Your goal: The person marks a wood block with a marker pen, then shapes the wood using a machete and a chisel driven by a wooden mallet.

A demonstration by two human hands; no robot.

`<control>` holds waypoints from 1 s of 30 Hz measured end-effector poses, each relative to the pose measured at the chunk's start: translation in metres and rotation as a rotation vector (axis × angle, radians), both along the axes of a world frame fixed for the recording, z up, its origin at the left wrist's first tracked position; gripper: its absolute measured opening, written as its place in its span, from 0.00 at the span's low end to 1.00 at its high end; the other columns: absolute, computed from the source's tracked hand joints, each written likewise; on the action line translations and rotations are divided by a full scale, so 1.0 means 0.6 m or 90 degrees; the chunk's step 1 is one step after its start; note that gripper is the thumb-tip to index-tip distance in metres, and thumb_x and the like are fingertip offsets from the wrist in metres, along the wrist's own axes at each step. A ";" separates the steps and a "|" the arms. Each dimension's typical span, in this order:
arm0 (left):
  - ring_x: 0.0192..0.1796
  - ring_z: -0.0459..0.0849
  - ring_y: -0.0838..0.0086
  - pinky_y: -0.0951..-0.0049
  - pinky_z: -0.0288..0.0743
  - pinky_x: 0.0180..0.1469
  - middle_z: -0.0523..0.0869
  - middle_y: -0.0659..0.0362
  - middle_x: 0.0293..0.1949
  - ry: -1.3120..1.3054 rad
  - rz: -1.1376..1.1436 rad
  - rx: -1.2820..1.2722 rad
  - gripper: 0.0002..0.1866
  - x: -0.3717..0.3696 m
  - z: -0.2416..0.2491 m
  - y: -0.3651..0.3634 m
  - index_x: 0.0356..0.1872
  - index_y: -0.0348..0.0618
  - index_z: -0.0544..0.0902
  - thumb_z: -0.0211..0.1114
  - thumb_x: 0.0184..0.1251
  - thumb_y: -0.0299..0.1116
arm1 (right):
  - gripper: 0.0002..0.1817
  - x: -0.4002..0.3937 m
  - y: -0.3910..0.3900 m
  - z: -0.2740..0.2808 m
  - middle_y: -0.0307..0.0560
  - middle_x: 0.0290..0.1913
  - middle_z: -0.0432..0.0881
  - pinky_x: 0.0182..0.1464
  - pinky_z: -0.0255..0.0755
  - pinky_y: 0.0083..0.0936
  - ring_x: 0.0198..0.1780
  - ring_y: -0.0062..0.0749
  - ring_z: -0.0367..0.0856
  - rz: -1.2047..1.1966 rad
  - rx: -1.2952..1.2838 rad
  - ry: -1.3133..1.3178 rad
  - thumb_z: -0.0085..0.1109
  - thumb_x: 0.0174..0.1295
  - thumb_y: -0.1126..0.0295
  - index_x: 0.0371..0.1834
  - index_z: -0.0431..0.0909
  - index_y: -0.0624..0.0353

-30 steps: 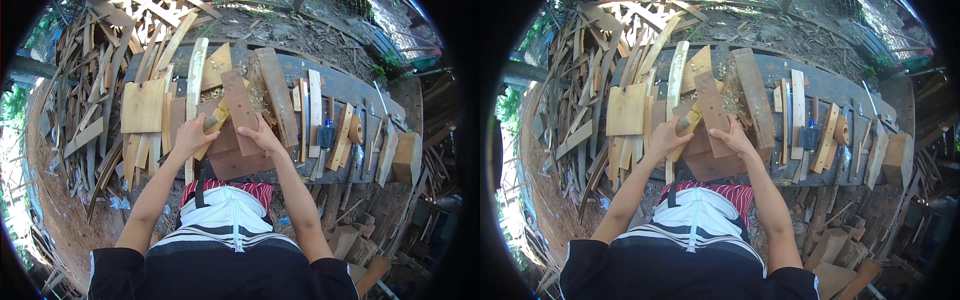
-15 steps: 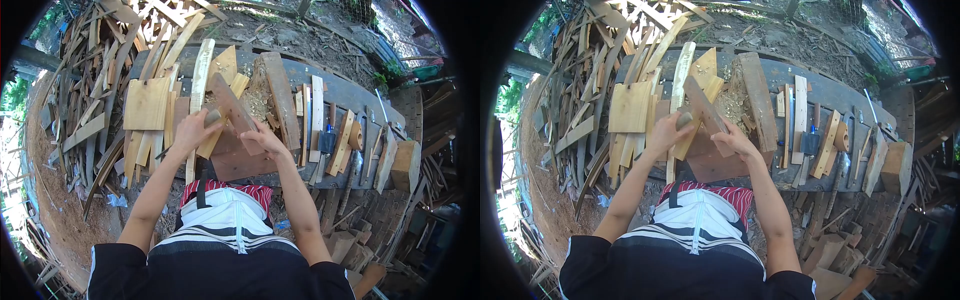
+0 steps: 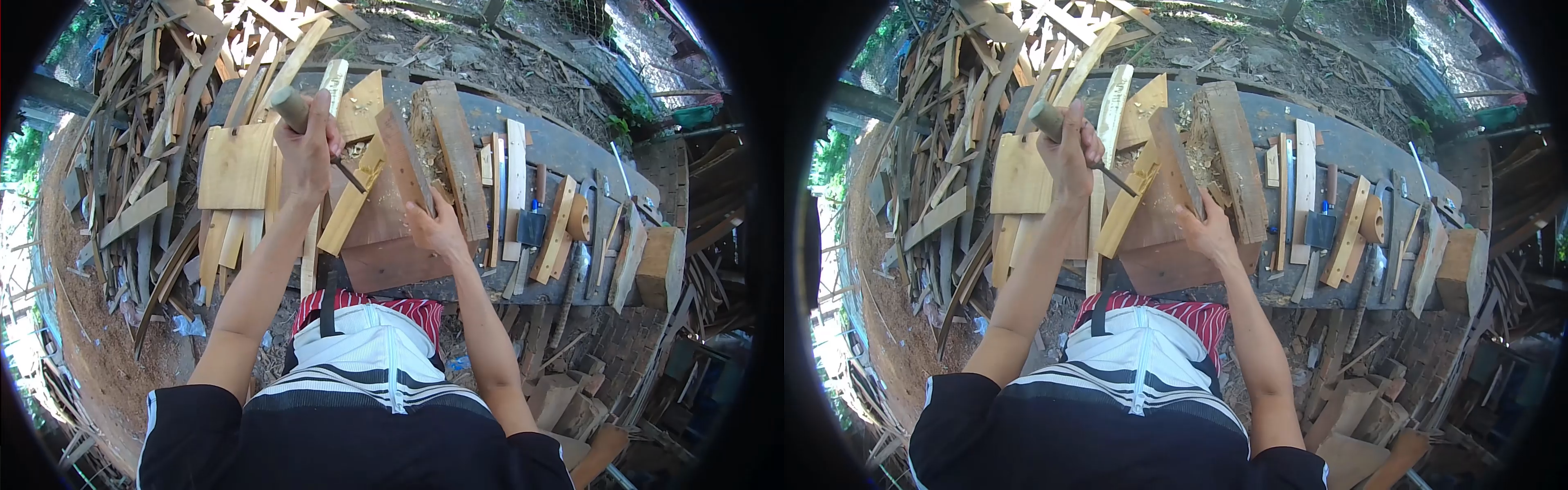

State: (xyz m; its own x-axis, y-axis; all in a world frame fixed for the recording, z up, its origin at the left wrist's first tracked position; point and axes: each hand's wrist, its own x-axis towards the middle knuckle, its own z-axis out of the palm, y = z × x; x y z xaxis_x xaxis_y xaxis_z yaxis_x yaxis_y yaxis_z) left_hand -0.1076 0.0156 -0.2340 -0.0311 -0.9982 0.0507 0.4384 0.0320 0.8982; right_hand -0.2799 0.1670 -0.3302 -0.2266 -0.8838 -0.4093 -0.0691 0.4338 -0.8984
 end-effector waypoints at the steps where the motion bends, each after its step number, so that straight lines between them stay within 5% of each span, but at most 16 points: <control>1: 0.13 0.65 0.83 0.80 0.57 0.15 0.69 0.65 0.16 0.018 0.005 -0.021 0.17 -0.007 -0.008 -0.003 0.26 0.46 0.69 0.67 0.69 0.40 | 0.40 -0.012 -0.001 -0.003 0.61 0.54 0.81 0.52 0.75 0.31 0.49 0.41 0.84 0.047 0.037 0.106 0.61 0.61 0.55 0.70 0.61 0.71; 8: 0.14 0.67 0.84 0.80 0.58 0.15 0.71 0.65 0.17 -0.033 0.013 -0.034 0.15 -0.020 -0.030 0.007 0.28 0.44 0.73 0.67 0.68 0.39 | 0.38 0.012 0.014 0.014 0.66 0.56 0.79 0.60 0.70 0.34 0.56 0.48 0.81 0.024 0.004 0.156 0.60 0.62 0.54 0.68 0.63 0.72; 12: 0.17 0.69 0.87 0.82 0.60 0.18 0.78 0.65 0.22 -0.339 -0.135 -0.079 0.16 -0.023 -0.018 0.030 0.39 0.39 0.80 0.70 0.64 0.41 | 0.34 0.067 0.027 0.078 0.62 0.49 0.82 0.58 0.72 0.36 0.51 0.51 0.82 -0.052 -0.151 0.078 0.57 0.65 0.60 0.69 0.61 0.72; 14: 0.37 0.83 0.73 0.73 0.76 0.42 0.87 0.57 0.35 -0.507 -0.299 -0.050 0.27 -0.030 -0.023 0.050 0.44 0.35 0.83 0.73 0.58 0.52 | 0.35 0.085 0.021 0.089 0.60 0.53 0.80 0.60 0.70 0.38 0.55 0.49 0.80 -0.024 -0.364 0.248 0.58 0.65 0.60 0.69 0.60 0.70; 16: 0.36 0.83 0.70 0.69 0.76 0.44 0.86 0.55 0.34 -0.456 -0.314 -0.047 0.30 -0.033 -0.007 0.047 0.43 0.35 0.83 0.72 0.56 0.56 | 0.35 0.064 0.027 0.121 0.60 0.56 0.78 0.64 0.66 0.39 0.60 0.47 0.76 0.066 -0.300 0.215 0.60 0.64 0.60 0.69 0.62 0.68; 18: 0.35 0.83 0.71 0.69 0.76 0.43 0.86 0.55 0.32 -0.503 -0.474 -0.062 0.27 -0.017 0.030 0.031 0.42 0.35 0.83 0.71 0.56 0.53 | 0.35 0.032 0.030 0.164 0.59 0.58 0.76 0.67 0.62 0.40 0.65 0.46 0.72 0.164 -0.229 0.178 0.62 0.62 0.60 0.68 0.63 0.67; 20: 0.34 0.85 0.65 0.66 0.78 0.41 0.86 0.51 0.29 -0.569 -0.537 -0.103 0.28 -0.010 0.027 0.025 0.40 0.35 0.84 0.70 0.53 0.54 | 0.34 0.000 0.013 0.206 0.56 0.60 0.75 0.68 0.61 0.37 0.68 0.44 0.68 0.015 -0.452 0.670 0.64 0.56 0.62 0.66 0.67 0.64; 21: 0.34 0.86 0.62 0.65 0.78 0.41 0.86 0.49 0.29 -0.681 -0.644 -0.210 0.30 -0.010 0.025 0.026 0.44 0.35 0.83 0.71 0.52 0.55 | 0.34 -0.010 0.008 0.220 0.56 0.60 0.75 0.68 0.61 0.37 0.68 0.44 0.68 0.018 -0.457 0.665 0.64 0.56 0.62 0.66 0.67 0.64; 23: 0.36 0.86 0.52 0.61 0.78 0.43 0.86 0.42 0.30 -0.842 -0.827 -0.333 0.36 -0.020 0.047 0.039 0.48 0.36 0.83 0.72 0.46 0.59 | 0.35 -0.021 0.007 0.236 0.52 0.55 0.79 0.63 0.68 0.32 0.62 0.42 0.74 0.392 -0.337 0.887 0.64 0.51 0.64 0.66 0.69 0.62; 26: 0.36 0.86 0.51 0.60 0.78 0.43 0.86 0.43 0.31 -0.805 -0.827 -0.364 0.35 -0.021 0.051 0.063 0.44 0.38 0.85 0.74 0.44 0.60 | 0.34 -0.023 0.020 0.192 0.50 0.55 0.79 0.60 0.70 0.30 0.59 0.40 0.77 0.557 -0.115 0.733 0.63 0.50 0.65 0.64 0.71 0.60; 27: 0.36 0.86 0.51 0.60 0.78 0.43 0.86 0.43 0.31 -0.805 -0.823 -0.360 0.35 -0.018 0.047 0.055 0.44 0.38 0.85 0.74 0.44 0.60 | 0.32 -0.023 0.032 0.179 0.51 0.50 0.81 0.55 0.74 0.33 0.52 0.40 0.81 0.507 -0.143 0.689 0.64 0.52 0.64 0.64 0.72 0.58; 30: 0.22 0.82 0.69 0.69 0.75 0.26 0.82 0.55 0.20 -0.530 -0.537 -0.339 0.22 0.010 0.027 0.000 0.39 0.44 0.86 0.74 0.55 0.52 | 0.31 -0.026 0.069 0.151 0.54 0.42 0.84 0.49 0.77 0.38 0.43 0.45 0.84 0.422 -0.061 0.492 0.64 0.54 0.63 0.63 0.73 0.57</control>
